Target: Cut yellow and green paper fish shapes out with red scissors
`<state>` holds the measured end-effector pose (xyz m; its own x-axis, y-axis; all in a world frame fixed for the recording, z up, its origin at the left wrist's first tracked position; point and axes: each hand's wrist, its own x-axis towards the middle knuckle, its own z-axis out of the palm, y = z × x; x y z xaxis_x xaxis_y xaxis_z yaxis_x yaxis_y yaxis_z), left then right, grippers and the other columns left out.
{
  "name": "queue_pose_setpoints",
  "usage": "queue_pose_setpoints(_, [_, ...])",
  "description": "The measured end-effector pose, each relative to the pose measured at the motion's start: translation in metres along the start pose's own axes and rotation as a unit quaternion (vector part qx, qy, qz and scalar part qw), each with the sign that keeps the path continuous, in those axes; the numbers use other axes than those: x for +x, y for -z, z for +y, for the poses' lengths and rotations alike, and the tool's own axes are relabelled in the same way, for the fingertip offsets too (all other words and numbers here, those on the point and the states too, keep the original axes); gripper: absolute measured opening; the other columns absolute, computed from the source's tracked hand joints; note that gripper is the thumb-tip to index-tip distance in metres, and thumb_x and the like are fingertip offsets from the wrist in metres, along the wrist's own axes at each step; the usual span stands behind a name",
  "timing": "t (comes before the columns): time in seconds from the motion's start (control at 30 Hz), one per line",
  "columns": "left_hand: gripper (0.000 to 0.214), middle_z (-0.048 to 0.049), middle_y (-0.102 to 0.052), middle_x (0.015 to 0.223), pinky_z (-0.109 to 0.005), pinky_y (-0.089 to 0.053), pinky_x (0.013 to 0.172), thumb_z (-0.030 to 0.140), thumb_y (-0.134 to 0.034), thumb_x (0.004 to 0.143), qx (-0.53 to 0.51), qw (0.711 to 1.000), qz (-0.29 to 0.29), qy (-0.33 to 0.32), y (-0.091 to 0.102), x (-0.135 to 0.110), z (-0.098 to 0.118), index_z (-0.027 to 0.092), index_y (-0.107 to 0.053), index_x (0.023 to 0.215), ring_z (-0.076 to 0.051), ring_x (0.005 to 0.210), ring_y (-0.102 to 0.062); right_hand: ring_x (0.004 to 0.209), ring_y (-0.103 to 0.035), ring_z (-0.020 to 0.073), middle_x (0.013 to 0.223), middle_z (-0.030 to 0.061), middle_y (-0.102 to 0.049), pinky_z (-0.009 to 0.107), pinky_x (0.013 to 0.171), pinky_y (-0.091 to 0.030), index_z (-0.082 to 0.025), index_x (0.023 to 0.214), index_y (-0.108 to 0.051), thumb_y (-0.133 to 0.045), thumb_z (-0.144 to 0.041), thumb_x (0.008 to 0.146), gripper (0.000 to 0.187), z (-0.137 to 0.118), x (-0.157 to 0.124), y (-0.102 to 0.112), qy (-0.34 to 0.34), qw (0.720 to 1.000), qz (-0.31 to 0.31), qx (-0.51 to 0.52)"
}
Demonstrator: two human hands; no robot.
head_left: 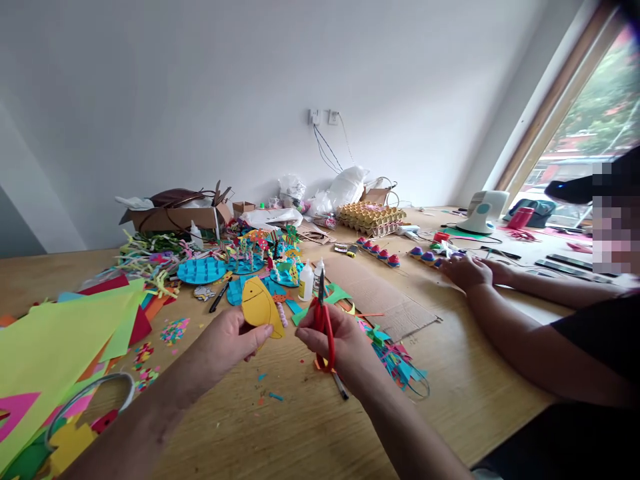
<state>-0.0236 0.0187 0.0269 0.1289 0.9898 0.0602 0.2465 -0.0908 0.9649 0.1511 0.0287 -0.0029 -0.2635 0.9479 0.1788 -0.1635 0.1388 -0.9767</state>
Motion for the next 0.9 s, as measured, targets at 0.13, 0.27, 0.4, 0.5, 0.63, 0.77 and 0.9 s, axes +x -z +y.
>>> queue_pose_setpoints(0.13, [0.012, 0.0051, -0.047, 0.045, -0.021, -0.032, 0.039, 0.033, -0.062, 0.056, 0.008, 1.0, -0.007, 0.002, -0.002, -0.001, 0.001, 0.021, -0.061, 0.055, -0.011, 0.041, -0.037, 0.048, -0.036, 0.0083, 0.053, -0.0063, -0.046, 0.021, 0.046, -0.029, -0.018, 0.061, -0.052, -0.072, -0.03, 0.061, 0.023, -0.009, 0.005, -0.013, -0.006, 0.999, -0.048, -0.023])
queue_pose_setpoints(0.27, [0.017, 0.0053, -0.044, 0.043, -0.022, -0.031, 0.04, 0.034, -0.06, 0.059, 0.007, 0.999, -0.038, -0.007, -0.001, -0.003, -0.003, 0.022, -0.053, 0.048, -0.011, 0.041, -0.036, 0.045, -0.033, 0.0073, 0.05, -0.0077, -0.043, 0.02, 0.044, -0.027, -0.019, 0.059, -0.048, -0.071, -0.026, 0.059, 0.024, -0.01, 0.008, -0.02, -0.009, 0.998, -0.052, -0.024])
queue_pose_setpoints(0.4, [0.023, 0.0042, -0.045, 0.047, -0.022, -0.033, 0.046, 0.036, -0.057, 0.064, 0.008, 0.999, -0.027, -0.024, -0.003, -0.005, -0.003, 0.021, -0.051, 0.048, -0.012, 0.047, -0.04, 0.047, -0.034, 0.008, 0.052, -0.0066, -0.043, 0.021, 0.046, -0.028, -0.019, 0.059, -0.046, -0.065, -0.025, 0.061, 0.019, -0.003, 0.011, -0.025, 0.014, 0.999, -0.028, 0.023])
queue_pose_setpoints(0.5, [0.021, 0.0042, -0.046, 0.047, -0.023, -0.034, 0.047, 0.035, -0.057, 0.063, -0.002, 1.0, -0.008, -0.024, -0.003, -0.005, -0.004, 0.02, -0.051, 0.049, -0.012, 0.048, -0.041, 0.048, -0.035, 0.0087, 0.053, -0.0058, -0.043, 0.021, 0.046, -0.029, -0.019, 0.062, -0.047, -0.065, -0.029, 0.063, 0.021, 0.0, 0.01, -0.027, 0.018, 0.999, -0.01, 0.027])
queue_pose_setpoints(0.63, [0.017, 0.0036, -0.05, 0.049, -0.023, -0.038, 0.049, 0.033, -0.057, 0.063, -0.018, 0.999, 0.03, -0.008, 0.0, -0.006, -0.008, 0.019, -0.054, 0.052, -0.012, 0.049, -0.045, 0.048, -0.038, 0.01, 0.053, -0.0045, -0.046, 0.021, 0.045, -0.031, -0.019, 0.066, -0.046, -0.06, -0.038, 0.071, 0.023, -0.001, -0.004, -0.023, 0.001, 1.0, 0.001, -0.031])
queue_pose_setpoints(0.77, [0.016, 0.0023, -0.056, 0.053, -0.025, -0.044, 0.052, 0.031, -0.057, 0.067, -0.067, 0.997, 0.045, -0.007, 0.001, -0.01, -0.008, 0.018, -0.057, 0.058, -0.013, 0.052, -0.051, 0.05, -0.041, 0.0117, 0.053, -0.0028, -0.046, 0.022, 0.047, -0.031, -0.019, 0.066, -0.045, -0.045, -0.042, 0.081, 0.028, 0.005, -0.028, -0.016, -0.019, 0.987, -0.049, -0.15])
queue_pose_setpoints(0.9, [0.016, 0.0011, -0.06, 0.056, -0.025, -0.048, 0.053, 0.03, -0.057, 0.07, -0.103, 0.994, 0.024, -0.014, -0.002, -0.013, -0.005, 0.017, -0.059, 0.062, -0.013, 0.054, -0.054, 0.049, -0.037, 0.0107, 0.051, -0.0033, -0.04, 0.023, 0.045, -0.026, -0.019, 0.056, -0.04, -0.042, -0.036, 0.081, 0.031, 0.013, -0.043, -0.016, -0.03, 0.964, -0.087, -0.25])
